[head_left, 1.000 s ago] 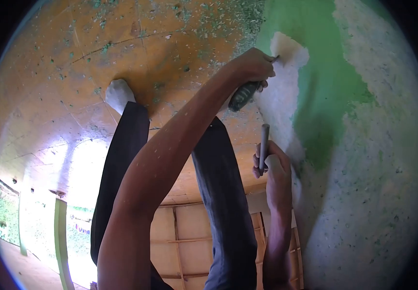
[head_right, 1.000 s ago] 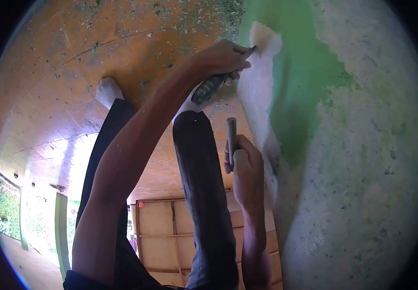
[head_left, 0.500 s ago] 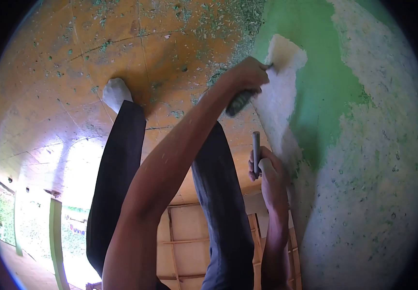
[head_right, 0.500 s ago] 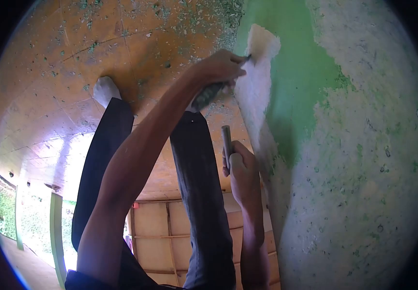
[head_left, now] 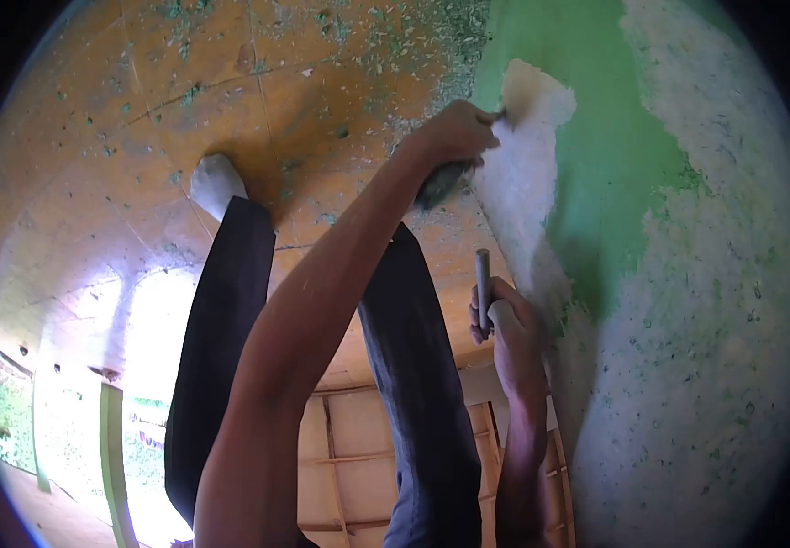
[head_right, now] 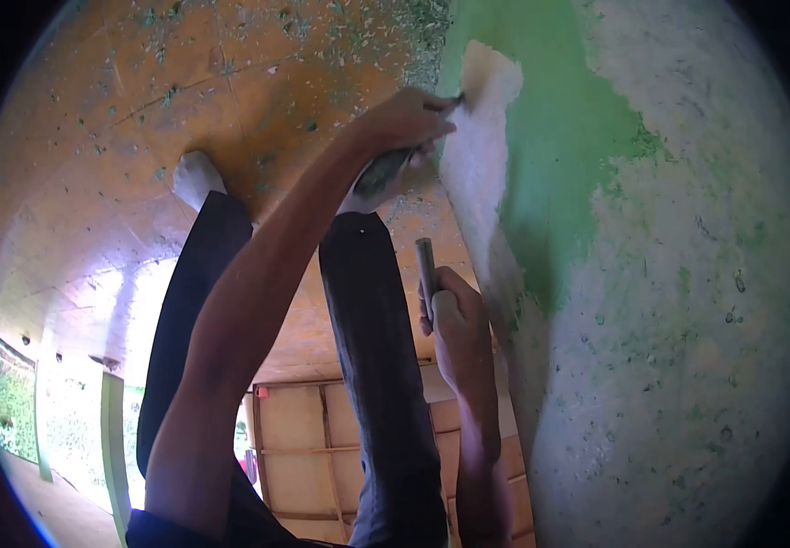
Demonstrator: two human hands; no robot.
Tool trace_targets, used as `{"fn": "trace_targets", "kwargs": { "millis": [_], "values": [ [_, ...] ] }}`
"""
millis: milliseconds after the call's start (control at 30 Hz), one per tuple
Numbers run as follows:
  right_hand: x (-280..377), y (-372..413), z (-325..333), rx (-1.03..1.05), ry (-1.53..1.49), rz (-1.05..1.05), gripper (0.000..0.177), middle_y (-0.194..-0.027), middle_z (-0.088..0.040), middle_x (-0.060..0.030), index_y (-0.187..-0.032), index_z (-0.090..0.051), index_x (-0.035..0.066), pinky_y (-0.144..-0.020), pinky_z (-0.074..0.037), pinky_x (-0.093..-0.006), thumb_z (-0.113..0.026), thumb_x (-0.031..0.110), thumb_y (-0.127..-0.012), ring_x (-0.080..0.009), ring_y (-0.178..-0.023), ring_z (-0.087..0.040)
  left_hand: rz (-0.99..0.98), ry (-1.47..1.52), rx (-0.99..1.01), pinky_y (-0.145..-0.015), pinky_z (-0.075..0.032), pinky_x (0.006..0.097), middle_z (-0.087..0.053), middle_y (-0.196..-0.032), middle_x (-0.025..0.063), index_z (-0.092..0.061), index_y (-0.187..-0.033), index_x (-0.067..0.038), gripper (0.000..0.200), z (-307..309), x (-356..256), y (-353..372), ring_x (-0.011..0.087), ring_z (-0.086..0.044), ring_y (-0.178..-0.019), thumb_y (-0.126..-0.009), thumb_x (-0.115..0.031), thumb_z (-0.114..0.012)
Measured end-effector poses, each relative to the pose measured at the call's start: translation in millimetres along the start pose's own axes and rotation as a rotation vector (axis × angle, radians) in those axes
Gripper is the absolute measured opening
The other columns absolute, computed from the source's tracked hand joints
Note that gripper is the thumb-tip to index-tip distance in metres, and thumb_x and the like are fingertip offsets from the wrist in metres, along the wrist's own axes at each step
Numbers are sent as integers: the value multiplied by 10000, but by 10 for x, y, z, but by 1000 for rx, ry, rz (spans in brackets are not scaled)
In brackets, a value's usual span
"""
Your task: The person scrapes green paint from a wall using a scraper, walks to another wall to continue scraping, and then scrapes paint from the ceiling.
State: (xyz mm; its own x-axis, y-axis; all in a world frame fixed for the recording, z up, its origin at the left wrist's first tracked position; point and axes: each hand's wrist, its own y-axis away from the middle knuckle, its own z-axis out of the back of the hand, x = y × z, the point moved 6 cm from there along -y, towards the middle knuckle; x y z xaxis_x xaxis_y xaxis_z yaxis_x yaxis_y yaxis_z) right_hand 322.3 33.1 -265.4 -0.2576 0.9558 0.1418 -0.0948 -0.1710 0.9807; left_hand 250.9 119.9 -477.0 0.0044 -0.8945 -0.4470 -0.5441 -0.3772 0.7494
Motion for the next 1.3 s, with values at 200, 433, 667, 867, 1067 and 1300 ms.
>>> {"fn": "trace_targets", "kwargs": {
  "millis": [200,433,667,867,1067,1300],
  "values": [
    [27,6,-37,30,46,14,176,-664,-404,-17,-759,-477,20,-547,-365,-256,-306,33,-801,-91,-581,-388,-34,116,-165,-431,-462,300,-592,-658,99,-556,-1247,35,450,185,-19,-72,140,-541,-481,-831,-117,-633],
    [206,85,23,-6,53,0,174,-677,-410,-21,-765,-481,20,-553,-364,-256,-310,35,-797,-93,-586,-388,-30,-55,-96,-445,-471,292,-606,-637,95,-555,-1258,16,457,241,-120,-114,141,-578,-499,-830,-124,-633],
    [307,98,-44,-3,31,25,168,-674,-414,-21,-756,-479,24,-555,-355,-253,-317,43,-795,-90,-592,-389,-114,-73,-43,-466,-486,295,-615,-621,86,-546,-1277,-13,479,266,-11,-98,151,-584,-476,-814,-118,-612],
    [372,265,23,-112,147,130,157,-650,-418,-23,-739,-463,24,-541,-357,-258,-327,66,-804,-93,-577,-395,78,-635,44,-608,-534,377,-667,-754,214,-637,-1133,-43,441,206,667,-597,297,-651,-577,-742,-224,-544],
    [75,686,-49,-208,278,125,152,-640,-442,-18,-725,-454,46,-522,-371,-269,-339,65,-823,-97,-543,-429,-298,-750,-435,-877,-470,435,-616,-1088,249,-595,-1211,-74,453,1117,1002,1306,405,-603,-996,-787,-228,-549],
    [-139,1680,-229,-206,273,155,159,-595,-436,-74,-742,-476,-9,-499,-375,-308,-363,50,-838,-103,-530,-453,331,-432,-648,-450,-490,335,-618,-707,107,-534,-1320,-127,551,2750,1322,3967,167,-532,-481,-773,-146,-606]
  ]
}}
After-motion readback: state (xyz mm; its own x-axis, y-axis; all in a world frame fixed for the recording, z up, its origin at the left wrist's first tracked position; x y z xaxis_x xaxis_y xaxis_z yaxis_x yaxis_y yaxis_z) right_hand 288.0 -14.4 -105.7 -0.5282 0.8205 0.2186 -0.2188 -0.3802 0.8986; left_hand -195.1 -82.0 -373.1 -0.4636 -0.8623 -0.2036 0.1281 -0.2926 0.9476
